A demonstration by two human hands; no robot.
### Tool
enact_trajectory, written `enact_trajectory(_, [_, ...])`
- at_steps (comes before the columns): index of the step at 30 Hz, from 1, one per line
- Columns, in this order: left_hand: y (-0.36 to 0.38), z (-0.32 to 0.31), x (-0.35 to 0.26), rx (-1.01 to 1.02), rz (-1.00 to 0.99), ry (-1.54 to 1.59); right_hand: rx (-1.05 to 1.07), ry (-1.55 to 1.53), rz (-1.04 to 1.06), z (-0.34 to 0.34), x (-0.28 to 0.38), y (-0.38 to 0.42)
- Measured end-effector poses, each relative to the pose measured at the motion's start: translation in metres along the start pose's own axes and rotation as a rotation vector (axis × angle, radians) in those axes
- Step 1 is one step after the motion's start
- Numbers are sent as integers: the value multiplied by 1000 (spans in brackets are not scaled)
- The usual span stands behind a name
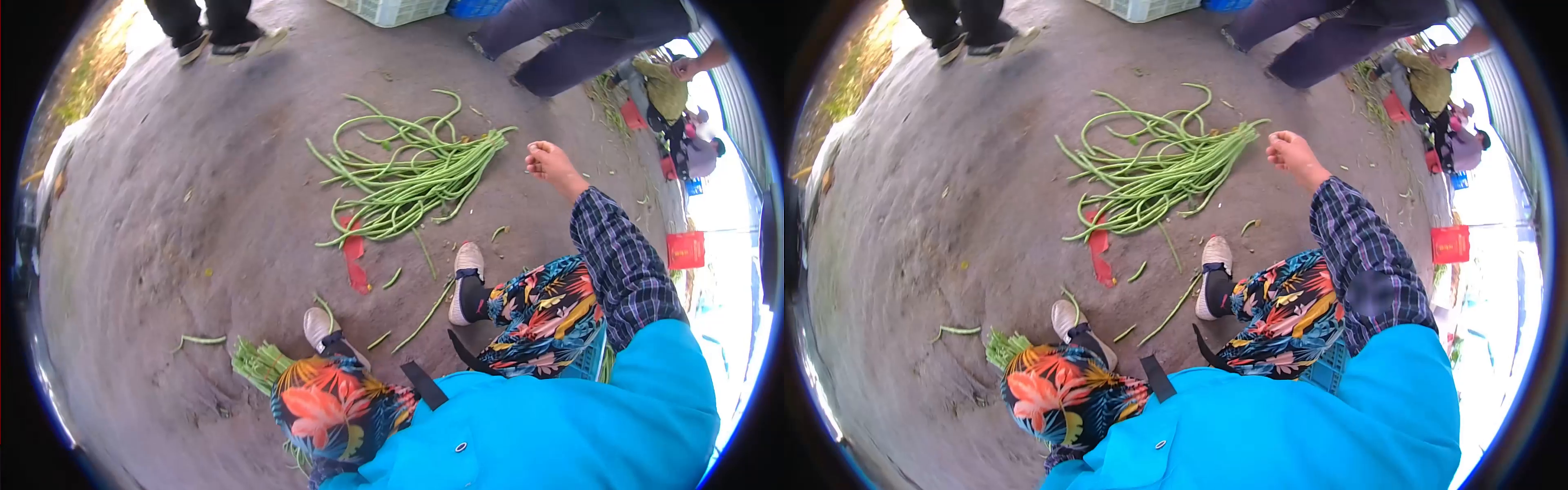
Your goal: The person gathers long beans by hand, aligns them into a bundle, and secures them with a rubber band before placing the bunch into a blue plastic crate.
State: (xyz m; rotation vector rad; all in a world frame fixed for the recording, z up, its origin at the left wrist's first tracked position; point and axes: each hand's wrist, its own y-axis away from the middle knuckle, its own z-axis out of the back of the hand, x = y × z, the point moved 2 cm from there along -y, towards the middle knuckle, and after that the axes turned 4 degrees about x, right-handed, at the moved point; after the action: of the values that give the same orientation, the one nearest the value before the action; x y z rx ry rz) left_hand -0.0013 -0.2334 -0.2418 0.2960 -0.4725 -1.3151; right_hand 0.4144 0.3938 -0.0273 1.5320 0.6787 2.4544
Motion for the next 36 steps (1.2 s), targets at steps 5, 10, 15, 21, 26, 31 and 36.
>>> enact_trajectory(5, [5,-6,23,-50,78,4,28,357,-283,23,-73,-62])
enact_trajectory(10, [116,-58,23,-13,81,83,-14,275,-375,8,-101,-120])
enact_trajectory(15, [160,-74,8,3,111,75,-186,-12,-523,-11,-126,-176])
enact_trajectory(21, [105,-62,-34,-15,85,-11,-258,-59,-503,-38,-148,-227])
enact_trajectory(26, [63,-48,-50,-44,91,-14,-555,-285,-301,-35,-220,-295])
enact_trajectory(31, [20,-18,-64,-107,59,62,-559,-690,-133,-46,-161,-235])
enact_trajectory(36, [-25,40,-81,-237,-58,271,-394,-470,207,-51,-38,-137])
